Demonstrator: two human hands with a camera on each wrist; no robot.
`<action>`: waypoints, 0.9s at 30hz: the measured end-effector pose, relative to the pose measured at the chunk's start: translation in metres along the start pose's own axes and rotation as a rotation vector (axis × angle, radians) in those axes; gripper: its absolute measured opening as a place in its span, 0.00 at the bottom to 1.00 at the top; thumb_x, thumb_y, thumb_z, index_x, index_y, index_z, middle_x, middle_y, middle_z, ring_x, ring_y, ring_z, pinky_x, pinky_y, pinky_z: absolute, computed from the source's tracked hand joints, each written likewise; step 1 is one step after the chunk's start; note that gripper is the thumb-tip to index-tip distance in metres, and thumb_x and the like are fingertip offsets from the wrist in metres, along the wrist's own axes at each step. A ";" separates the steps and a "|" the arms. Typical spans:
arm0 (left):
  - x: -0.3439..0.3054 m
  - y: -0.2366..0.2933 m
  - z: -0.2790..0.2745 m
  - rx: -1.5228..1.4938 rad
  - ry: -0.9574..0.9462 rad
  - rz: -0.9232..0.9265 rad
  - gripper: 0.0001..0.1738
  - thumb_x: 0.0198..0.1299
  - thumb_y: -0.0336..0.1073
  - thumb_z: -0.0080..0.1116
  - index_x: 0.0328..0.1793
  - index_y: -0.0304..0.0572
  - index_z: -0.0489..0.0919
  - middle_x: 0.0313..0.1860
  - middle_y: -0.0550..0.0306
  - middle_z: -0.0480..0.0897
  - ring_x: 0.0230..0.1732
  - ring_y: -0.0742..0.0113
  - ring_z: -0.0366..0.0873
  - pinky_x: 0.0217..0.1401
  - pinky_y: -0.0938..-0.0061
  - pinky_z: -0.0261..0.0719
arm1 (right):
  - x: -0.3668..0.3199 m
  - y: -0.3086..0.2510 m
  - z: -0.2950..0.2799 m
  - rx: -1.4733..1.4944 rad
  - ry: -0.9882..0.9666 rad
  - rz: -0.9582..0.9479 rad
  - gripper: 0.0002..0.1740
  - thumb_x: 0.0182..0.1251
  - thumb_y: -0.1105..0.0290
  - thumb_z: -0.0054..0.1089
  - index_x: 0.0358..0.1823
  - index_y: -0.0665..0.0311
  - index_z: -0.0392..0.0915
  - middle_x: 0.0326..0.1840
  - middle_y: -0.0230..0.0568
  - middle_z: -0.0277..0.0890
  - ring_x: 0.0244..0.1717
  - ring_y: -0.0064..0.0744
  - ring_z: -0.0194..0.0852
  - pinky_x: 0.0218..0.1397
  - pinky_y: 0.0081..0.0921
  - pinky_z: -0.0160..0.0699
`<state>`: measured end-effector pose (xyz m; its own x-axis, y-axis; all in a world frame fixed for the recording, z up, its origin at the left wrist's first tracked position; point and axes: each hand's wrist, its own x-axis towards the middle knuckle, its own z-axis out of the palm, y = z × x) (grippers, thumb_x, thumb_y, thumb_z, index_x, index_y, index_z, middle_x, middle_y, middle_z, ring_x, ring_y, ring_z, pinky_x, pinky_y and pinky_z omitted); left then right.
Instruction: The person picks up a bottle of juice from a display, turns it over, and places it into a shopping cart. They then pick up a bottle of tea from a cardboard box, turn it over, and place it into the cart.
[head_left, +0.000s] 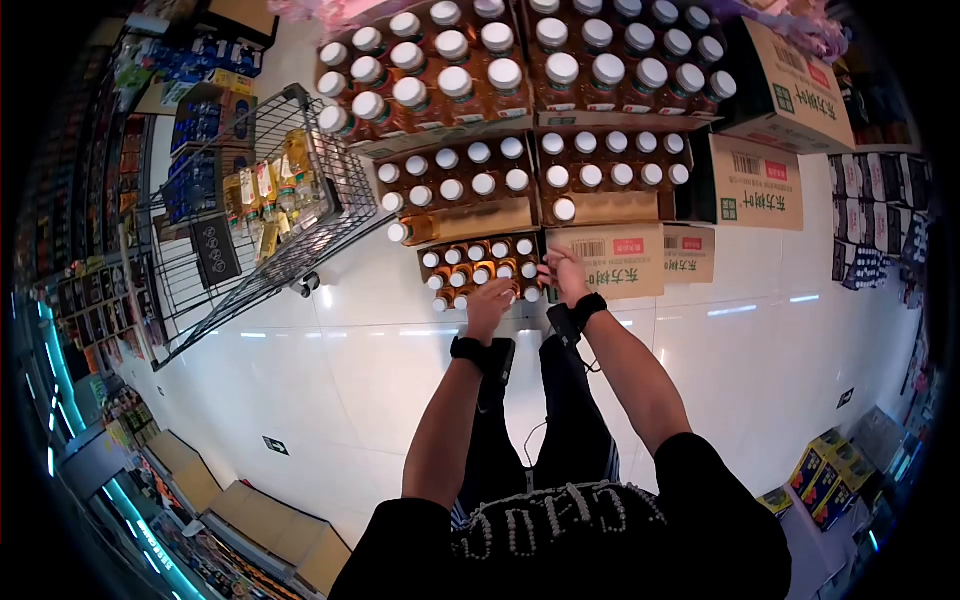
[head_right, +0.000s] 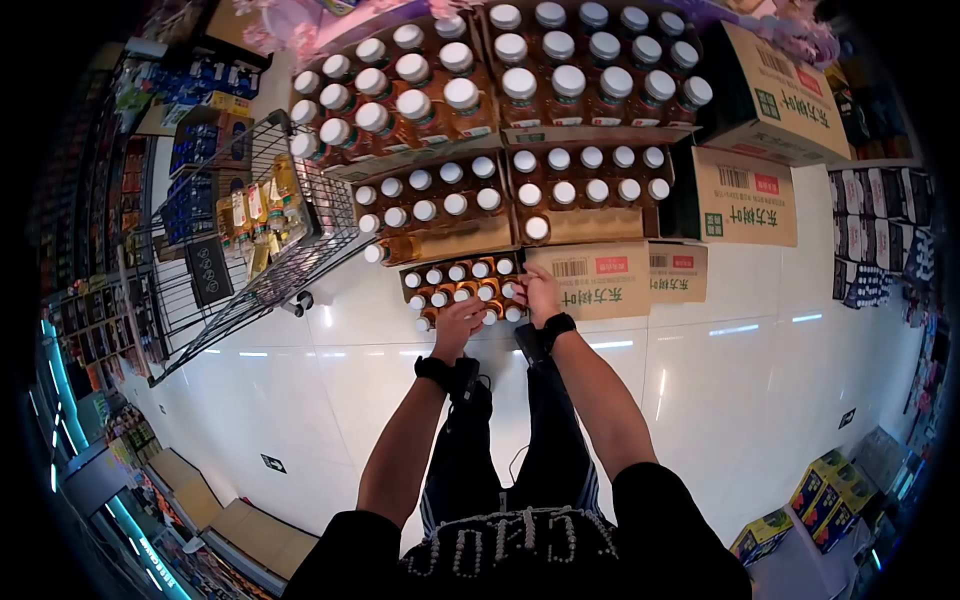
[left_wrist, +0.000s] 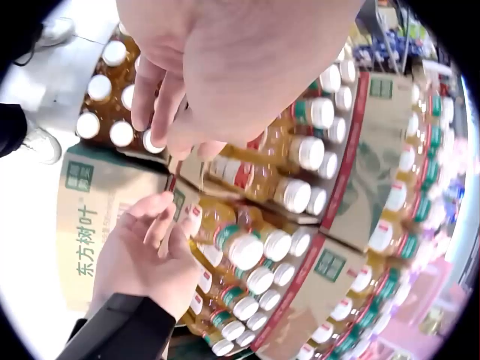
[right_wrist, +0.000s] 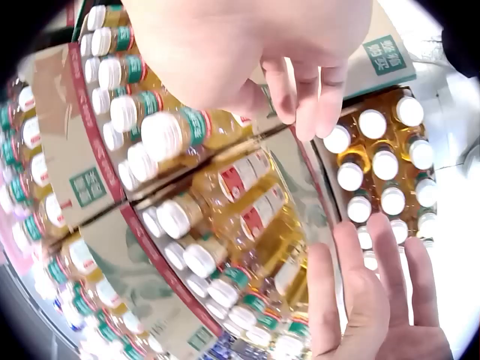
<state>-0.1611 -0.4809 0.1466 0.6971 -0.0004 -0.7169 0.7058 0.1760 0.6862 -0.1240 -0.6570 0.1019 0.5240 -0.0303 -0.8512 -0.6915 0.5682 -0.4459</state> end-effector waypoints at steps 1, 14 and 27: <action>-0.014 -0.005 -0.022 0.049 0.054 0.027 0.17 0.56 0.29 0.54 0.52 0.30 0.74 0.46 0.52 0.80 0.40 0.68 0.78 0.37 0.79 0.76 | -0.006 0.012 0.012 -0.072 -0.054 -0.020 0.18 0.63 0.79 0.40 0.53 0.61 0.68 0.40 0.39 0.72 0.35 0.31 0.77 0.31 0.24 0.78; -0.030 0.228 -0.364 -0.494 0.148 0.256 0.20 0.59 0.27 0.48 0.58 0.30 0.66 0.52 0.40 0.74 0.52 0.52 0.75 0.54 0.66 0.76 | -0.091 0.029 0.383 -0.286 -0.349 -0.520 0.12 0.64 0.81 0.40 0.46 0.73 0.71 0.35 0.41 0.75 0.34 0.26 0.74 0.37 0.21 0.76; 0.147 0.300 -0.489 -0.255 0.243 0.074 0.17 0.55 0.32 0.52 0.50 0.37 0.72 0.37 0.52 0.80 0.36 0.62 0.80 0.35 0.69 0.78 | -0.034 0.118 0.512 -1.255 -0.115 -0.820 0.06 0.49 0.78 0.50 0.29 0.67 0.77 0.25 0.48 0.76 0.30 0.45 0.77 0.38 0.33 0.74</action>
<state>0.0916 0.0536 0.1870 0.6733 0.2505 -0.6957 0.5791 0.4064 0.7068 0.0314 -0.1677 0.2200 0.9601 0.1144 -0.2553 -0.1286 -0.6298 -0.7660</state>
